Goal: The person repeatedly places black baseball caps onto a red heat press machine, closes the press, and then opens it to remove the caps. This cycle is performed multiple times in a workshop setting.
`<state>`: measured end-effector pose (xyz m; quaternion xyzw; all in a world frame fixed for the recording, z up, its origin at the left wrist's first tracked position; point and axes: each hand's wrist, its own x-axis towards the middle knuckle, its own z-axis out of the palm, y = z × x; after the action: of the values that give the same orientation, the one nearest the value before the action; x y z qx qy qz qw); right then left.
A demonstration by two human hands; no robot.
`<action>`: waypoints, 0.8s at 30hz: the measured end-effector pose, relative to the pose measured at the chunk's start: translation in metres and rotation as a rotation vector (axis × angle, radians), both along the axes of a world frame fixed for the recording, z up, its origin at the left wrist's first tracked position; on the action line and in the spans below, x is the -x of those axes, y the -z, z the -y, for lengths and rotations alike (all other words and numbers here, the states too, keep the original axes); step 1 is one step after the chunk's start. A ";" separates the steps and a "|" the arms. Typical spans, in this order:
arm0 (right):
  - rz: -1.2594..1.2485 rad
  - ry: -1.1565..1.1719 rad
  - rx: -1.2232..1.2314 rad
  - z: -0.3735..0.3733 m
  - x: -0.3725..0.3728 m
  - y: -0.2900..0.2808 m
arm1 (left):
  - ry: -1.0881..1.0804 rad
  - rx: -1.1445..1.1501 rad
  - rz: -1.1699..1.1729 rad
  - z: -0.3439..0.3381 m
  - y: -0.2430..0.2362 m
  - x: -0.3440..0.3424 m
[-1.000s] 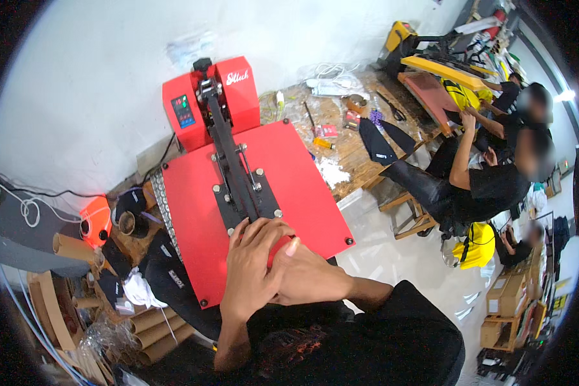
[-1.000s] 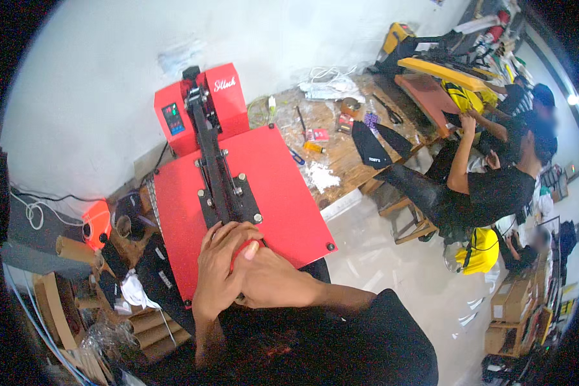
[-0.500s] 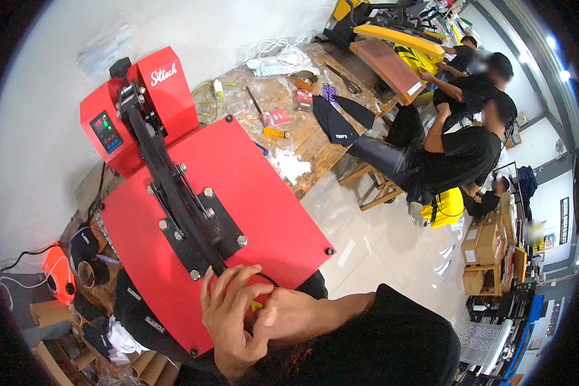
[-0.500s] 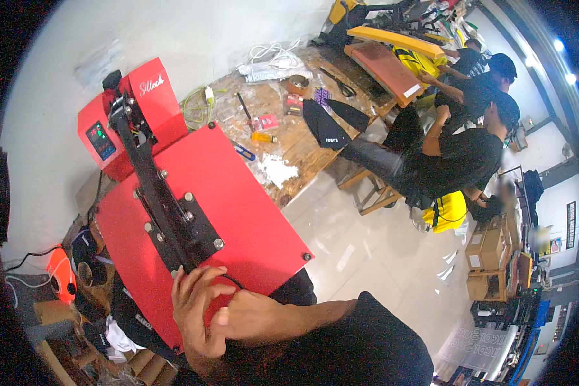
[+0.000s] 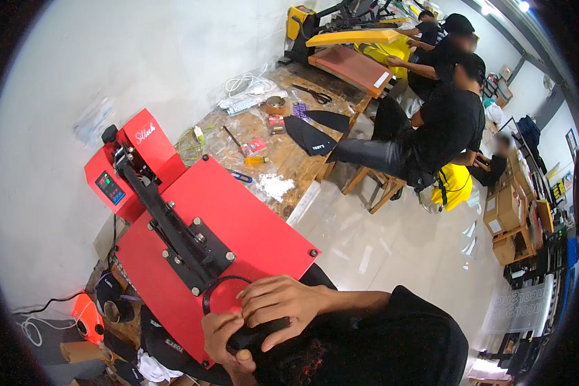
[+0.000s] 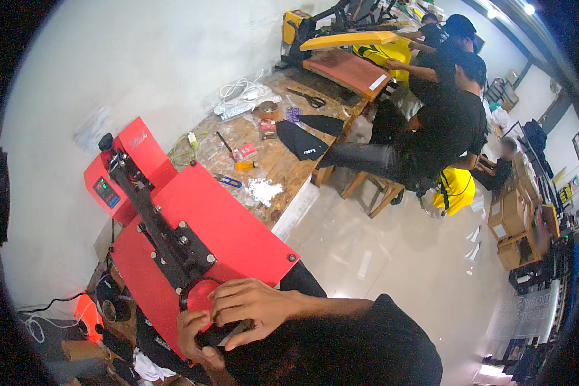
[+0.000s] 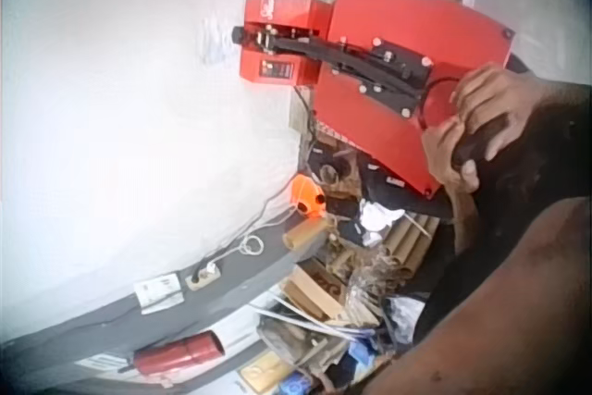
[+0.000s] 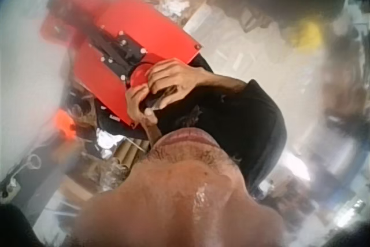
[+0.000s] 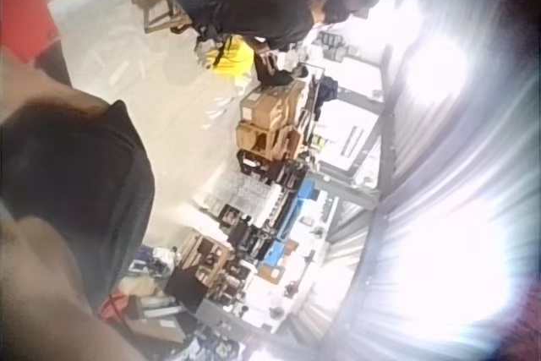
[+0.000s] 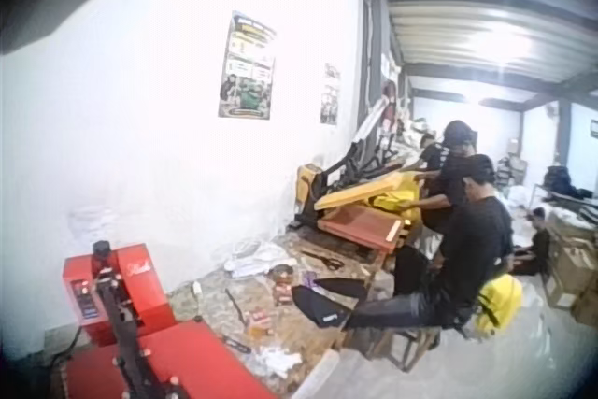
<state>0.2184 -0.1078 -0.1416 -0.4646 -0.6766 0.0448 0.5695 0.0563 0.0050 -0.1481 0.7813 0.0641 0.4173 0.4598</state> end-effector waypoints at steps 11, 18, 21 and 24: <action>-0.162 0.096 -0.372 -0.027 0.012 0.036 | 0.046 -0.669 -0.032 -0.028 0.018 0.008; -0.517 0.280 -0.427 -0.028 0.042 0.029 | -0.222 -0.623 0.511 -0.016 0.053 -0.024; -0.416 0.096 -0.522 -0.033 0.032 -0.024 | -0.506 -0.277 0.459 -0.036 0.043 -0.005; -0.277 0.226 -0.482 -0.058 0.016 -0.091 | -0.591 -0.014 0.566 -0.013 -0.072 -0.021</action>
<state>0.2022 -0.0496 -0.0507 -0.3776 -0.5277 -0.1179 0.7517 0.0778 0.0185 -0.0759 0.5866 0.1539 0.7304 0.3141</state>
